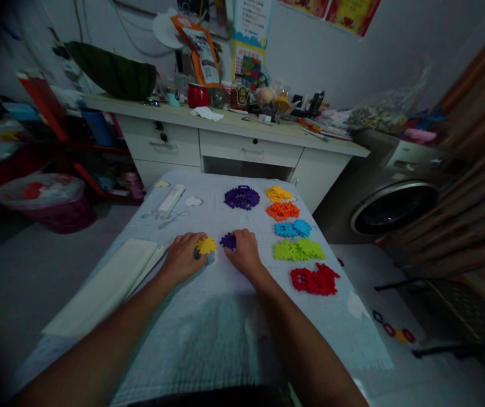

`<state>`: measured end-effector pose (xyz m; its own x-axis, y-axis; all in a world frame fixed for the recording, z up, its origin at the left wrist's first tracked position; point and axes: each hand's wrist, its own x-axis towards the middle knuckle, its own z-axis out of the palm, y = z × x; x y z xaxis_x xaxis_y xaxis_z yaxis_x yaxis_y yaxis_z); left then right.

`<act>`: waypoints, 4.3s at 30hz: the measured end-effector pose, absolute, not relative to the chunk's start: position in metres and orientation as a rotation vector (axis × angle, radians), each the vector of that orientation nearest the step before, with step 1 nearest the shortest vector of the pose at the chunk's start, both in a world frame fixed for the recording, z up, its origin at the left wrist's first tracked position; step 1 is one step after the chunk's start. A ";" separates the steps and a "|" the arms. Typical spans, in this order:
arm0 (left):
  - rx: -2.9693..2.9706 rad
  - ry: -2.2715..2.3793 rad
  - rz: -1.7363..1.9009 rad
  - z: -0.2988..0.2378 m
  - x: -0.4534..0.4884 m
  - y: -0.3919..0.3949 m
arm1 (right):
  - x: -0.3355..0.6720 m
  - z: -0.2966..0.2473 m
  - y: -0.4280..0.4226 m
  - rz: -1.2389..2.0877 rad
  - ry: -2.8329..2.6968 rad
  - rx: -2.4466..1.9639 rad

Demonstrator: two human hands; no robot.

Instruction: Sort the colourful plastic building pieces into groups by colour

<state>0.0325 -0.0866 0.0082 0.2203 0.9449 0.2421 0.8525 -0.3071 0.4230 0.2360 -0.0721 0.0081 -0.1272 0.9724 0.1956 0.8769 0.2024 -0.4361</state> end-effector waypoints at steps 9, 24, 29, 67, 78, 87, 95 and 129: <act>2.273 1.718 0.651 0.009 0.033 -0.087 | 0.254 0.046 -0.020 0.363 -2.421 -1.690; 2.259 1.691 0.660 0.009 0.034 -0.086 | 0.217 0.044 0.090 0.095 -1.946 -1.696; 2.225 1.715 0.676 0.010 0.034 -0.087 | 0.212 0.035 0.102 0.100 -1.910 -1.767; 2.190 1.702 1.019 -0.013 0.025 -0.074 | 0.196 0.027 -0.020 0.617 -2.462 -1.217; 2.279 1.757 0.856 -0.004 0.026 -0.080 | 0.233 0.040 0.012 0.478 -2.290 -1.424; 2.315 1.773 0.785 -0.002 0.028 -0.081 | 0.327 0.080 0.076 0.136 -1.878 -1.792; 2.304 1.780 0.782 -0.004 0.028 -0.082 | 0.387 0.075 0.123 0.136 -1.407 -2.125; 2.337 1.773 0.735 0.003 0.028 -0.084 | 0.310 0.079 0.018 0.430 -1.958 -1.727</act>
